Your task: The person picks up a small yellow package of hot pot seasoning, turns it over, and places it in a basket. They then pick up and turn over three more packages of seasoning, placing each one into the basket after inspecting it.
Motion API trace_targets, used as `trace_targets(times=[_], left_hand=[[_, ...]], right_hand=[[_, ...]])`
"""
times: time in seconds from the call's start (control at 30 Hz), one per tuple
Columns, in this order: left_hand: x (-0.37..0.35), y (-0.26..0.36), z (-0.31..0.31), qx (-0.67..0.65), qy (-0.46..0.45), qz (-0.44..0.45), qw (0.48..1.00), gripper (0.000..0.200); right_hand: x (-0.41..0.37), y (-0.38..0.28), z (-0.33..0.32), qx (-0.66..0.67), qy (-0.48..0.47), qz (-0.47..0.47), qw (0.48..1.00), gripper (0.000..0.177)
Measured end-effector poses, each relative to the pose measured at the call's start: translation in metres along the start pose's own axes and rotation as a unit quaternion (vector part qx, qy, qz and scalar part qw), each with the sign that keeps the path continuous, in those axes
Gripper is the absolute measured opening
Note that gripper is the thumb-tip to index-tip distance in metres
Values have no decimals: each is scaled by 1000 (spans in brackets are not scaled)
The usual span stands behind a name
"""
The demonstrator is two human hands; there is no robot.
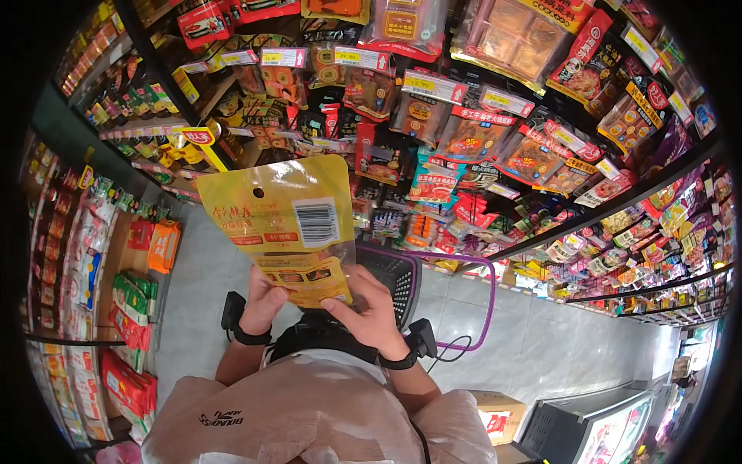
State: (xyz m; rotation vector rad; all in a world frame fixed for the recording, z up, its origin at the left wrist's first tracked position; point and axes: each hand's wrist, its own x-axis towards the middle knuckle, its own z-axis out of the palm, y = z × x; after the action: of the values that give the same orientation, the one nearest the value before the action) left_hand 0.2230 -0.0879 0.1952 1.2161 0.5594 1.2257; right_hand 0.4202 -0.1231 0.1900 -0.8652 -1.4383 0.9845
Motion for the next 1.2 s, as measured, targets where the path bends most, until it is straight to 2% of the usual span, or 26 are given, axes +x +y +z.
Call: trace_targets(times=[0.17, 0.23, 0.37, 0.4, 0.47, 0.6, 0.7, 0.77, 0.8, 0.9, 1.03, 1.13, 1.2], left_hand=[[0, 2, -3, 9, -1, 0, 1000, 42], [-3, 0, -9, 23, 0, -14, 1000, 38], [1, 4, -7, -14, 53, -29, 998, 36], [5, 4, -7, -32, 73, -30, 996, 36], [16, 10, -8, -74, 90, -42, 992, 37], [21, 21, -10, -184, 61, -100, 976, 34], [19, 22, -7, -161, 51, -131, 977, 35], [16, 18, -8, -147, 45, -139, 978, 35], [15, 16, -7, -141, 42, -141, 979, 35], [12, 22, -4, -155, 43, -146, 976, 35], [11, 19, -11, -164, 62, -142, 974, 35], [4, 18, -17, -154, 60, -140, 976, 35], [1, 19, -17, -133, 50, -126, 982, 36]], right_hand=[[2, -3, 3, 9, -3, 6, 1000, 33], [0, 2, 7, 42, -1, 49, 998, 37], [4, 3, 19, 128, 45, 89, 987, 48], [8, -1, 15, 92, 13, 92, 991, 52], [20, -6, 13, 102, 8, 90, 991, 50], [48, -16, 3, 126, 39, 93, 987, 44], [86, -22, -6, 160, 39, 72, 984, 45], [115, -31, -9, 163, 31, 114, 980, 40], [127, -51, 0, 166, 57, 134, 975, 33], [158, -39, 3, 140, 62, 109, 982, 27], [166, -40, 10, 161, 23, 108, 981, 28], [160, -50, 18, 143, 40, 64, 987, 27], [154, -58, 20, 112, 58, 72, 989, 27]])
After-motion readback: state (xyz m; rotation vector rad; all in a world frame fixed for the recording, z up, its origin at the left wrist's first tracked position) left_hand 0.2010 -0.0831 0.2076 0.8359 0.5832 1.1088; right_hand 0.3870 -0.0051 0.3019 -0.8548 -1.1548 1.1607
